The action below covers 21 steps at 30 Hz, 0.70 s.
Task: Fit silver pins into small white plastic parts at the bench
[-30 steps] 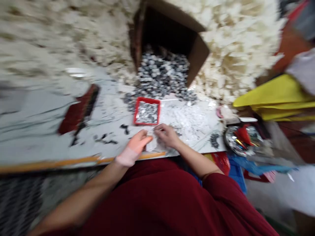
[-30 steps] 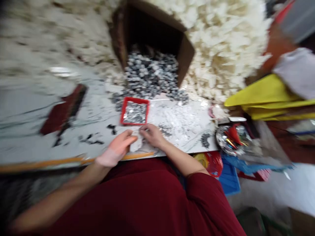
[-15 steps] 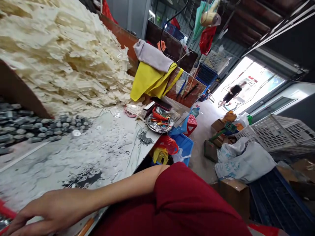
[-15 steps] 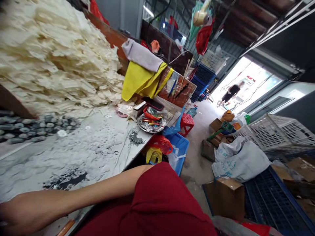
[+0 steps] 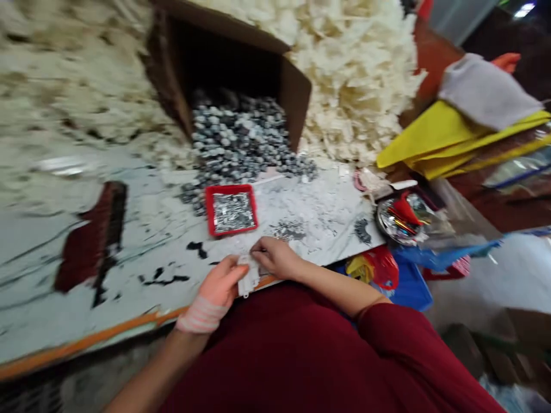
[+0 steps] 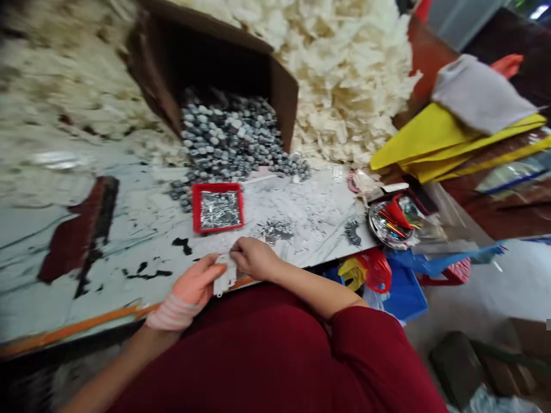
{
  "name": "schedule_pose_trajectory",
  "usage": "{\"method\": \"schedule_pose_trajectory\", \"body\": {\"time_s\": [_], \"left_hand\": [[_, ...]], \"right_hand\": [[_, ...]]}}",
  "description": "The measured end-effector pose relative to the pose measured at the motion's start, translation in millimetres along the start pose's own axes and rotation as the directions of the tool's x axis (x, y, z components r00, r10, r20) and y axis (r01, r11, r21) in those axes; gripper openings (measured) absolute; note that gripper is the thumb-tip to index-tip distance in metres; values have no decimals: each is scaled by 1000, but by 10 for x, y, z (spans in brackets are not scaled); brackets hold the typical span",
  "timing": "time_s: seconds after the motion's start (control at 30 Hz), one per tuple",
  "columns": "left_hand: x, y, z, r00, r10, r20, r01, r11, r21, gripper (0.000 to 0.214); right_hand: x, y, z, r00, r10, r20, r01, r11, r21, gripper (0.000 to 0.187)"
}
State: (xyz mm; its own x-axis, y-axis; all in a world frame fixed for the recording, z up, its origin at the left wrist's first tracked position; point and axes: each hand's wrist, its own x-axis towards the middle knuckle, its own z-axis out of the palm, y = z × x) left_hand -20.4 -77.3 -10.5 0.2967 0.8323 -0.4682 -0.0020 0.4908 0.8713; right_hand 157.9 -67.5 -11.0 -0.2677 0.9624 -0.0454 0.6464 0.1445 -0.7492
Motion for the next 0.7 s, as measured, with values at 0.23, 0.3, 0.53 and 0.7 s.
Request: {"method": "schedule_pose_trajectory", "body": {"time_s": [0.23,0.3,0.53,0.7], "left_hand": [[54,-215,19,998,-53,16,55,994,-92,33],[85,-283,5,998,-54,27,56,995,-88,34],[138,-124,24,994,-111,-5,109,985,-136,32],[170,-4,-14,988,-139,-66,122,970,-210,30]], "right_hand": [[-59,10,269,1000,-5,12,5,1000,-29,9],[-50,34,254,999,39,10,-39,998,40,9],[205,582,-408,985,173,-11,-167,965,204,11],[358,892,-767,964,262,-47,-266,956,-123,10]]}}
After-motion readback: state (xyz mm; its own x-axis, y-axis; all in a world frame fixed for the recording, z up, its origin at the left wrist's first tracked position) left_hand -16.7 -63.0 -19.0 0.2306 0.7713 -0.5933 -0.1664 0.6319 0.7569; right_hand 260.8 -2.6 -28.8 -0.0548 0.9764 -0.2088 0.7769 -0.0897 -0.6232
